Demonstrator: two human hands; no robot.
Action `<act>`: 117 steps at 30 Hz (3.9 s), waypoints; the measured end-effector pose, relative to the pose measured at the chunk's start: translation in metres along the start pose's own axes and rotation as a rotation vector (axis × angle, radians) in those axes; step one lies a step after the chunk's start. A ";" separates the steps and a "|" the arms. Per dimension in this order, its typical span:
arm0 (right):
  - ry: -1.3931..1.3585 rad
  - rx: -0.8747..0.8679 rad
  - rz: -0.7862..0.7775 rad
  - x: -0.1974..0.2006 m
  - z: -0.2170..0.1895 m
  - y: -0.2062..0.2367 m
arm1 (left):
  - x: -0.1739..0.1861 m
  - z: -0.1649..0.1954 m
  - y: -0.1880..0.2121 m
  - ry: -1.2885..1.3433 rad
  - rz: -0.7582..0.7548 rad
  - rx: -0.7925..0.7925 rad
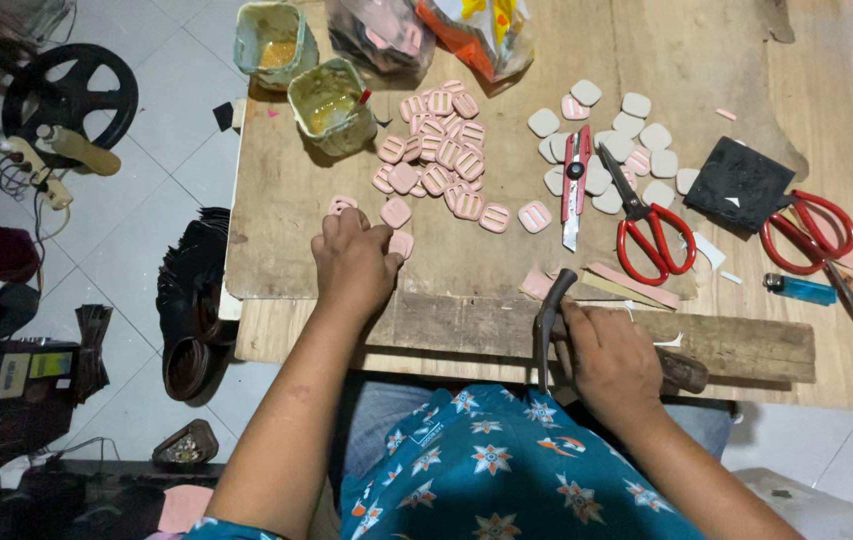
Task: The person picks up small pink foam pieces from the workbench one at a time, trims their edges with scissors, cuts slots into them with a small blade, and places the finished pieces in a pile on the bench.
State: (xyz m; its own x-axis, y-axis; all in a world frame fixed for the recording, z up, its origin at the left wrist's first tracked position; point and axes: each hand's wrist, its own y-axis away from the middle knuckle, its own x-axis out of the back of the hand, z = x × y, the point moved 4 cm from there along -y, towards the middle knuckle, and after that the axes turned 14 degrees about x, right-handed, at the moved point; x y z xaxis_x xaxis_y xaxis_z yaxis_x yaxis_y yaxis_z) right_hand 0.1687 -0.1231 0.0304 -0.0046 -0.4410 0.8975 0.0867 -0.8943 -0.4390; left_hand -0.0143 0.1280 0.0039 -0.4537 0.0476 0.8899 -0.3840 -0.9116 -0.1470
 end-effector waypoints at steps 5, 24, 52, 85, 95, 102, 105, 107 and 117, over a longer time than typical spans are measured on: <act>-0.080 -0.041 0.014 0.001 0.000 -0.002 | 0.007 0.005 0.000 -0.014 0.024 -0.007; -0.852 -0.071 0.007 0.067 -0.003 -0.019 | -0.015 0.057 0.094 1.275 -0.767 0.549; -0.783 0.150 0.115 0.066 -0.020 -0.028 | -0.012 0.063 0.128 1.437 -1.074 0.672; -1.033 -0.654 -0.085 0.044 -0.005 -0.011 | 0.007 0.100 0.136 1.327 -0.845 0.269; -0.607 -0.083 -0.066 0.065 -0.018 -0.025 | 0.003 0.078 0.110 1.311 -0.738 0.437; -0.587 0.082 -0.129 0.067 -0.026 -0.029 | 0.021 0.089 0.112 1.086 -0.624 0.284; -0.537 0.118 -0.094 0.066 -0.027 -0.030 | 0.025 0.090 0.115 1.086 -0.713 0.225; -0.487 0.069 -0.116 0.062 -0.027 -0.030 | 0.018 0.087 0.119 1.234 -0.919 0.333; -0.592 0.114 0.034 0.059 -0.024 -0.030 | -0.022 0.072 0.126 1.254 -0.907 0.458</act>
State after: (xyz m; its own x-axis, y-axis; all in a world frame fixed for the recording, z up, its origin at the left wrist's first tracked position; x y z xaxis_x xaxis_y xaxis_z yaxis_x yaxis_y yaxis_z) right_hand 0.1418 -0.1244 0.0957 0.5527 -0.3226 0.7684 0.1838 -0.8521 -0.4900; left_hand 0.0056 -0.0174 -0.0028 -0.6495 0.6886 -0.3223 -0.7225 -0.4270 0.5437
